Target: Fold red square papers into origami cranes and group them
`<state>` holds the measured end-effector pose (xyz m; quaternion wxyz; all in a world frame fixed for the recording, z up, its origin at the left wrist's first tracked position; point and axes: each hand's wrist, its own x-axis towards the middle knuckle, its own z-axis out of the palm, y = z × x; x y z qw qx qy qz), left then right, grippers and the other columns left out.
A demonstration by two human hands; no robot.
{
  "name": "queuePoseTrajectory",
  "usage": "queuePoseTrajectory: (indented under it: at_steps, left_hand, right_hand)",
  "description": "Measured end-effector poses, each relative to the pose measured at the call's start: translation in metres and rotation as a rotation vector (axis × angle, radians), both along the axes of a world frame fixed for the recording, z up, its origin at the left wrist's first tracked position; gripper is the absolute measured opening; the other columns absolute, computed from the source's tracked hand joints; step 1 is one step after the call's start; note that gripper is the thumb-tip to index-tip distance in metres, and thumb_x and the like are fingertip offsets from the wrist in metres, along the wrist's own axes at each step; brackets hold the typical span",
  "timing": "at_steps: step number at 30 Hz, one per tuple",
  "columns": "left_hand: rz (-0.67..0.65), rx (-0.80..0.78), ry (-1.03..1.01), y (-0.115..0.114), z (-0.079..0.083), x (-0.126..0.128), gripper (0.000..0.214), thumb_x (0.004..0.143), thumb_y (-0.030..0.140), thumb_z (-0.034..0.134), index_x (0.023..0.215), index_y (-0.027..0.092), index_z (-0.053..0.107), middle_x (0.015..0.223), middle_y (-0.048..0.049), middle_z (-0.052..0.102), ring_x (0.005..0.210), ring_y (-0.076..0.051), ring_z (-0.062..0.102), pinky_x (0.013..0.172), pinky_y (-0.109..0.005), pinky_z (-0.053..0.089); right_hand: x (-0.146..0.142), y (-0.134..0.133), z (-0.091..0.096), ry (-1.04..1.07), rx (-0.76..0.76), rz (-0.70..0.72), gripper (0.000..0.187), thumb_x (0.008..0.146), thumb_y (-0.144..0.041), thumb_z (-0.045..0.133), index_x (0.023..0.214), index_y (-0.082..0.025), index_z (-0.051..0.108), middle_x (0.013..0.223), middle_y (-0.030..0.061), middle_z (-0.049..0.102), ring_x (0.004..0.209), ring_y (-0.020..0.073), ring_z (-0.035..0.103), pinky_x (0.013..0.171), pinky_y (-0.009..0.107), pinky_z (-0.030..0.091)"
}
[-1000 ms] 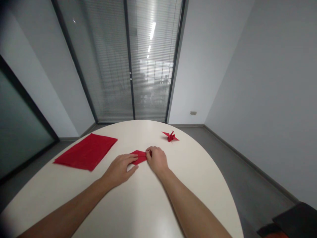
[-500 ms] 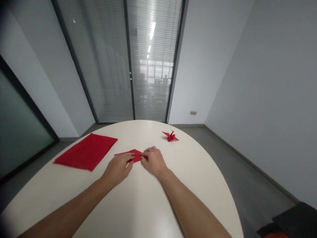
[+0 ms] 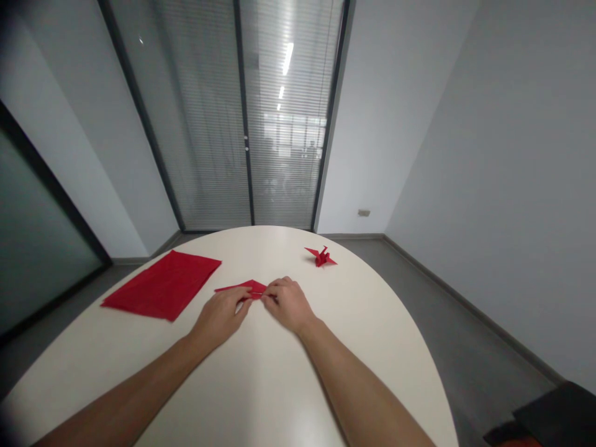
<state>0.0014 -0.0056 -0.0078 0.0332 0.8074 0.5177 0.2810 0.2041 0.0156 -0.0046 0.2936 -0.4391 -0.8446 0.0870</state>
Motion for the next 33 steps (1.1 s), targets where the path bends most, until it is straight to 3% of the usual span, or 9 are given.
queuePoseTrajectory:
  at_steps: [4, 18, 25, 33]
  left_hand:
    - [0.016, -0.020, 0.020, -0.0001, 0.0043, -0.0002, 0.023, 0.097, 0.020, 0.049, 0.096, 0.021, 0.072, 0.106, -0.0060, 0.077, 0.097, -0.022, 0.071, 0.086, -0.034, 0.052]
    - [0.074, -0.072, -0.003, 0.0018, 0.0018, -0.0020, 0.032, 0.093, 0.015, 0.054, 0.117, 0.029, 0.069, 0.113, -0.0019, 0.076, 0.098, -0.022, 0.072, 0.085, -0.032, 0.053]
    - [0.015, -0.060, 0.014, 0.0025, 0.0016, -0.0028, 0.033, 0.090, 0.010, 0.054, 0.103, 0.029, 0.077, 0.116, -0.0003, 0.076, 0.108, -0.022, 0.070, 0.096, -0.037, 0.053]
    - [-0.005, 0.086, 0.072, 0.0006, -0.0030, -0.0018, 0.037, 0.082, 0.007, 0.055, 0.105, 0.025, 0.077, 0.127, -0.0072, 0.069, 0.122, -0.029, 0.059, 0.103, -0.049, 0.049]
  right_hand:
    - [-0.0008, -0.0017, 0.0028, -0.007, -0.017, -0.020, 0.017, 0.095, -0.023, 0.061, 0.090, -0.020, 0.077, 0.095, 0.0050, 0.074, 0.090, 0.0188, 0.061, 0.085, 0.031, 0.044]
    - [0.0019, 0.0006, -0.0017, 0.020, -0.028, -0.011, 0.028, 0.093, -0.011, 0.056, 0.107, -0.025, 0.076, 0.099, 0.0039, 0.074, 0.092, 0.0188, 0.063, 0.085, 0.031, 0.043]
    - [0.0020, 0.0017, -0.0011, -0.030, -0.039, -0.003, 0.037, 0.088, -0.006, 0.057, 0.106, -0.029, 0.079, 0.104, 0.0030, 0.074, 0.096, 0.0189, 0.063, 0.088, 0.031, 0.045]
    - [-0.0012, -0.0004, 0.0007, -0.040, -0.035, -0.018, 0.034, 0.084, -0.004, 0.053, 0.095, -0.023, 0.079, 0.101, 0.0036, 0.075, 0.095, 0.0198, 0.063, 0.091, 0.032, 0.045]
